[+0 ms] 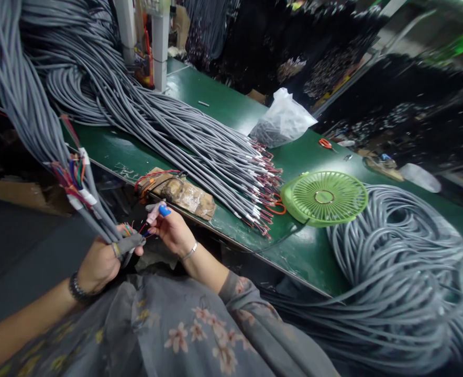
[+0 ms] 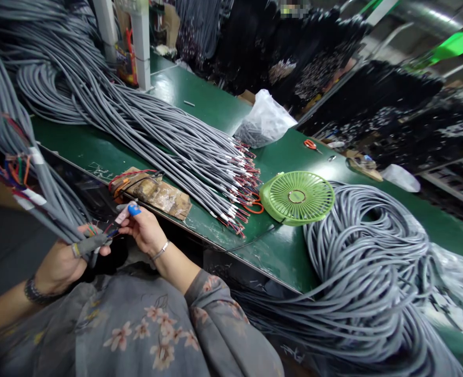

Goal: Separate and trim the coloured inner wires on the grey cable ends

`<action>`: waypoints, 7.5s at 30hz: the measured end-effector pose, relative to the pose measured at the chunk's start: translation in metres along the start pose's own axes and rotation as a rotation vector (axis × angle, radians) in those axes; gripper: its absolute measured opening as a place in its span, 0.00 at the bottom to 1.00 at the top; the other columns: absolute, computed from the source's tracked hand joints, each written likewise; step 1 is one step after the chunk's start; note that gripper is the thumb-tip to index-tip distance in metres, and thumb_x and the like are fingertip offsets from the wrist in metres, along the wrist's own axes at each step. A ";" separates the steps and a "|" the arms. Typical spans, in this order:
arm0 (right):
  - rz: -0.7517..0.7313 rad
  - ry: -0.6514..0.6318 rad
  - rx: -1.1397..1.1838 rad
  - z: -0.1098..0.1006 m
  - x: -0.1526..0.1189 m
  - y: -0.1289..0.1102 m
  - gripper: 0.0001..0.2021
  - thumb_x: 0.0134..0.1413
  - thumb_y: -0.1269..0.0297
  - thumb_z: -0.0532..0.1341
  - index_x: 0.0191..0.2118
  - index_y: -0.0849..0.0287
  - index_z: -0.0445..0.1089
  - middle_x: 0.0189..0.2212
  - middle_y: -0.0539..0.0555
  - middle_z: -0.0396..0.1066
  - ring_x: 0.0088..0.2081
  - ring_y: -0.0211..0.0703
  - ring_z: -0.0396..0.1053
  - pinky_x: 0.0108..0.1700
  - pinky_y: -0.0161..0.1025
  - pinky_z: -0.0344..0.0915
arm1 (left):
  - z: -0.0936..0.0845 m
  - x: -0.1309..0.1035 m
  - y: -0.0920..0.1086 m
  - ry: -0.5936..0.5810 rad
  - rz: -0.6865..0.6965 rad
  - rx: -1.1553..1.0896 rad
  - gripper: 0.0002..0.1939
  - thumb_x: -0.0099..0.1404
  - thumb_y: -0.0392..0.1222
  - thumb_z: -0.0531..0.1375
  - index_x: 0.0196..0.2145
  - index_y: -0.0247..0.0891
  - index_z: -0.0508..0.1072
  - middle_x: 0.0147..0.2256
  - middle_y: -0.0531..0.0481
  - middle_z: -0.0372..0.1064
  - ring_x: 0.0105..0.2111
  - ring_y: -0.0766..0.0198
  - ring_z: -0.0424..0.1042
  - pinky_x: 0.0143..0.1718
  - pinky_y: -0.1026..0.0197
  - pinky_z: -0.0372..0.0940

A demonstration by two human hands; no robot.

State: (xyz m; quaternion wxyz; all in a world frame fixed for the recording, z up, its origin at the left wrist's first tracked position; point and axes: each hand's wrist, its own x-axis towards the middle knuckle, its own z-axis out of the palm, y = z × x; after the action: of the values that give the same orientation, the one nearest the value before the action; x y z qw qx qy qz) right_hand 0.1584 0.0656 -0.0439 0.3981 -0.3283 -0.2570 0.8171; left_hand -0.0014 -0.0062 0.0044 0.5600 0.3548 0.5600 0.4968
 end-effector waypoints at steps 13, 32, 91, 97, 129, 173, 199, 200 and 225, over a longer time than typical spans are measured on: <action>-0.023 0.065 -0.025 0.002 -0.005 -0.002 0.26 0.54 0.39 0.82 0.33 0.57 0.76 0.26 0.47 0.74 0.25 0.34 0.66 0.30 0.31 0.71 | 0.017 0.007 -0.006 0.095 0.037 -0.004 0.14 0.43 0.51 0.78 0.15 0.44 0.81 0.19 0.49 0.77 0.24 0.60 0.73 0.34 0.57 0.69; 0.011 0.182 0.127 0.014 0.005 -0.002 0.18 0.66 0.45 0.77 0.38 0.56 0.82 0.29 0.52 0.78 0.31 0.42 0.73 0.34 0.37 0.75 | 0.012 0.010 -0.013 0.080 0.084 0.042 0.13 0.46 0.51 0.77 0.16 0.44 0.83 0.19 0.48 0.79 0.24 0.56 0.76 0.32 0.56 0.71; -0.018 0.127 0.084 0.009 0.009 0.000 0.24 0.65 0.37 0.75 0.38 0.57 0.80 0.31 0.53 0.78 0.34 0.44 0.73 0.38 0.39 0.74 | 0.013 0.010 -0.009 0.043 0.043 0.062 0.15 0.45 0.54 0.79 0.17 0.44 0.82 0.20 0.48 0.79 0.24 0.56 0.75 0.31 0.55 0.70; 0.045 0.023 -0.026 -0.004 -0.005 0.006 0.31 0.63 0.29 0.71 0.36 0.56 0.76 0.32 0.53 0.77 0.32 0.42 0.71 0.36 0.37 0.73 | 0.009 0.006 -0.009 0.034 0.069 0.063 0.15 0.46 0.54 0.79 0.17 0.44 0.82 0.20 0.48 0.79 0.24 0.56 0.75 0.32 0.55 0.70; -0.095 0.012 -0.217 0.001 -0.029 0.026 0.25 0.42 0.46 0.84 0.27 0.55 0.71 0.20 0.43 0.66 0.24 0.34 0.61 0.31 0.35 0.63 | -0.003 -0.001 -0.013 0.142 0.098 -0.002 0.11 0.45 0.50 0.75 0.17 0.43 0.81 0.19 0.49 0.79 0.23 0.58 0.75 0.30 0.58 0.70; -0.043 0.089 -0.030 0.011 -0.003 0.000 0.25 0.54 0.40 0.81 0.33 0.57 0.76 0.24 0.46 0.71 0.26 0.34 0.65 0.29 0.31 0.69 | 0.007 0.006 -0.007 0.139 0.122 -0.031 0.13 0.46 0.51 0.78 0.20 0.45 0.80 0.19 0.51 0.77 0.23 0.59 0.75 0.29 0.58 0.70; -0.014 0.102 0.013 0.007 0.006 0.007 0.31 0.62 0.28 0.72 0.35 0.56 0.77 0.31 0.53 0.77 0.33 0.43 0.73 0.36 0.38 0.74 | 0.008 0.009 -0.012 0.112 0.086 0.040 0.14 0.48 0.51 0.78 0.19 0.43 0.80 0.19 0.50 0.77 0.24 0.57 0.75 0.33 0.55 0.70; 0.010 0.067 -0.011 0.003 0.003 0.007 0.31 0.62 0.27 0.71 0.35 0.56 0.76 0.30 0.53 0.77 0.32 0.42 0.73 0.35 0.37 0.74 | 0.006 0.007 -0.013 0.114 0.084 0.043 0.14 0.47 0.51 0.78 0.19 0.43 0.80 0.19 0.49 0.77 0.24 0.57 0.75 0.32 0.55 0.70; -0.007 0.218 -0.172 -0.006 -0.009 0.004 0.30 0.56 0.35 0.78 0.26 0.55 0.69 0.20 0.44 0.66 0.22 0.33 0.56 0.26 0.33 0.65 | -0.003 -0.002 -0.007 0.088 0.054 0.028 0.17 0.44 0.56 0.80 0.17 0.43 0.81 0.18 0.49 0.76 0.21 0.60 0.72 0.27 0.59 0.67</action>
State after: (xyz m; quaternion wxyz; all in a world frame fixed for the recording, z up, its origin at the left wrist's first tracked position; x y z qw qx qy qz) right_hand 0.1649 0.0564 -0.0474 0.3969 -0.4470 -0.2828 0.7501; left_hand -0.0034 -0.0099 -0.0021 0.5161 0.3554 0.5814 0.5190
